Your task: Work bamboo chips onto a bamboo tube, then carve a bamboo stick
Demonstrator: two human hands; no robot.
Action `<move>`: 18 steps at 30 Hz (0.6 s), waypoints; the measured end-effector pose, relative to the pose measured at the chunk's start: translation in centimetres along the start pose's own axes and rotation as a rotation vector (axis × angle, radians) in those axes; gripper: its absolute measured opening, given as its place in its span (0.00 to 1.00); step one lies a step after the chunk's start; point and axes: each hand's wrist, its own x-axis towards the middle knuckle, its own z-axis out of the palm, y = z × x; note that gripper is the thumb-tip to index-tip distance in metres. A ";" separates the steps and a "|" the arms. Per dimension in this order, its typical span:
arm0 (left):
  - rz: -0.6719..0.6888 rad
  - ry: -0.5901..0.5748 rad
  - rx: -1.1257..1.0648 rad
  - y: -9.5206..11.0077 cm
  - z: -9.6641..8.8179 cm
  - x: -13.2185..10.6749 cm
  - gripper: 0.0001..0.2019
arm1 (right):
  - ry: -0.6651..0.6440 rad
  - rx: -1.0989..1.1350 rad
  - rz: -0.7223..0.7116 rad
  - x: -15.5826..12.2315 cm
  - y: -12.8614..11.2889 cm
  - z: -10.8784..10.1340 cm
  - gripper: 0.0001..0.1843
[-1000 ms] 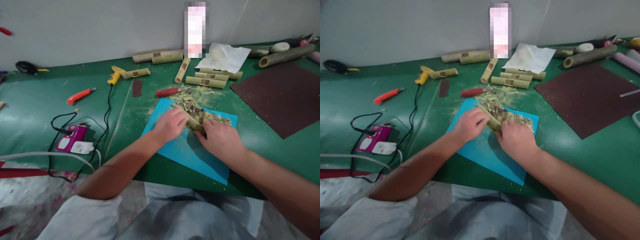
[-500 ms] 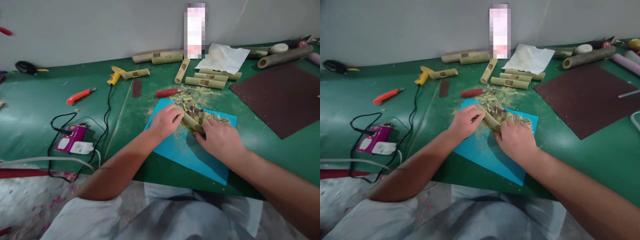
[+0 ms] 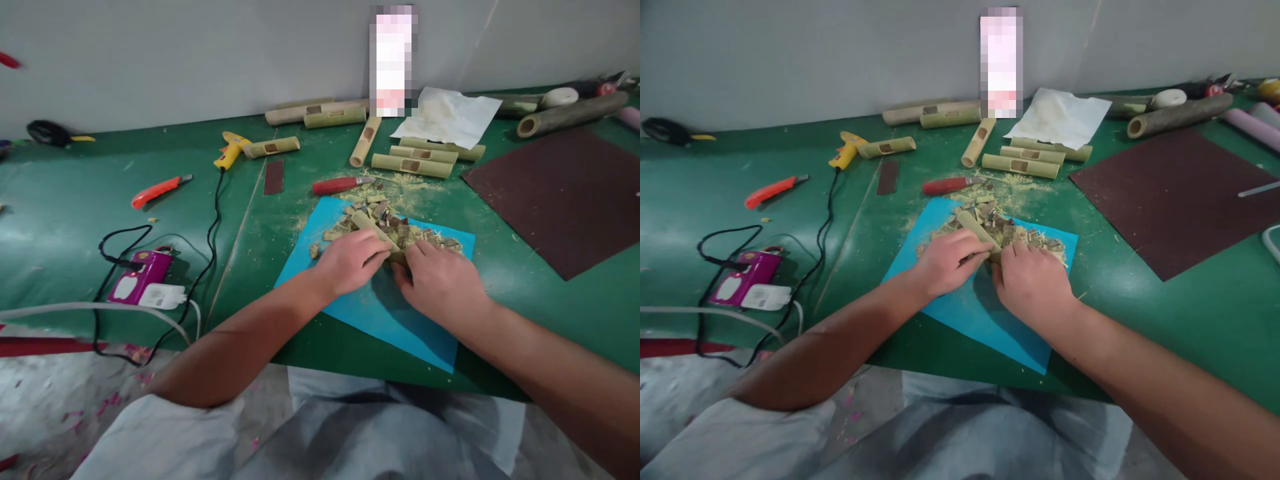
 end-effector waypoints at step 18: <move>-0.018 -0.078 0.102 0.7 -0.1 -0.1 0.17 | -0.048 -0.038 -0.019 0.0 -0.1 -0.3 0.16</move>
